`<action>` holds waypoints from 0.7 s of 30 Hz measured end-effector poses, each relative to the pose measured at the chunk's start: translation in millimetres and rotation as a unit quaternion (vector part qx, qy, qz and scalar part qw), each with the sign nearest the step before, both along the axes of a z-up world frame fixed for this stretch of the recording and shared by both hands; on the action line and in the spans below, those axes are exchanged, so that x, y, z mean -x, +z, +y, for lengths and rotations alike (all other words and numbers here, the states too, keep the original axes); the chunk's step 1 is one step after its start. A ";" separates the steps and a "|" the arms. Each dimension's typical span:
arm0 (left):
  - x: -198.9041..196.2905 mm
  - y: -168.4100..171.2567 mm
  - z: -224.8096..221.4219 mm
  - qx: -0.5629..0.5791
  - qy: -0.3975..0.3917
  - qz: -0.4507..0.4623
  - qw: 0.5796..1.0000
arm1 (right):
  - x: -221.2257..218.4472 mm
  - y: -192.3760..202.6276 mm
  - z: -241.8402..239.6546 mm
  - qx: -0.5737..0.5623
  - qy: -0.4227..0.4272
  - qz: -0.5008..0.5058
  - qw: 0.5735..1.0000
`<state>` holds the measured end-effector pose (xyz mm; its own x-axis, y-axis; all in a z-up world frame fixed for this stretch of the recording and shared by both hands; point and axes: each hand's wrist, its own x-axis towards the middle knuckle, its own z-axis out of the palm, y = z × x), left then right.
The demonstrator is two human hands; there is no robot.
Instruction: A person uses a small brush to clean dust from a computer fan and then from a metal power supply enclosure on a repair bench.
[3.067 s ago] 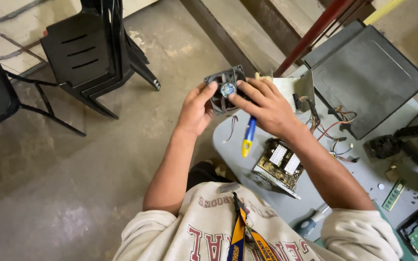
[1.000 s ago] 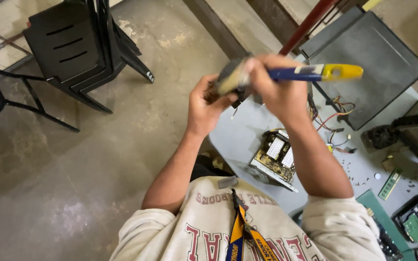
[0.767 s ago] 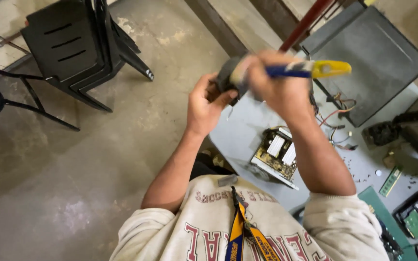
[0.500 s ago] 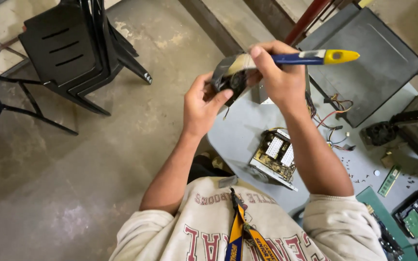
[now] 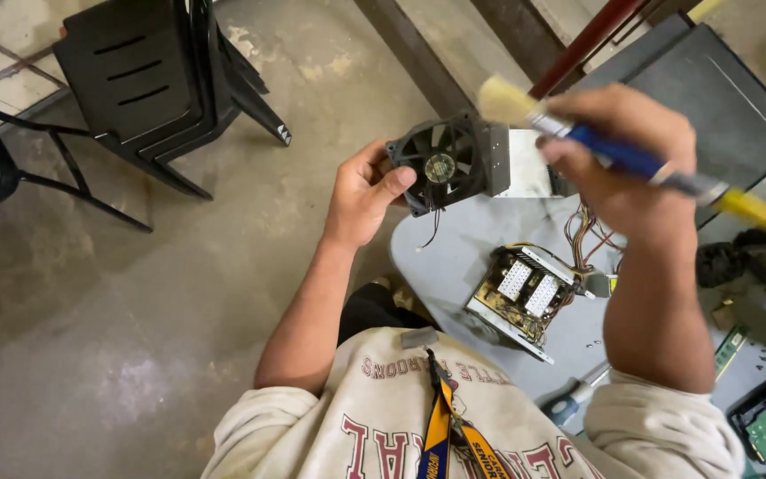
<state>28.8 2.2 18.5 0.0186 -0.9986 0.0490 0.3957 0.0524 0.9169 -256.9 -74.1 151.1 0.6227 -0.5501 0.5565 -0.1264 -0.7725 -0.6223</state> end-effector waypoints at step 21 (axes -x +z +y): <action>22.7 -38.4 -37.2 0.036 0.115 -0.158 0.980 | -0.7 -77.8 -63.9 0.127 -0.198 0.231 0.944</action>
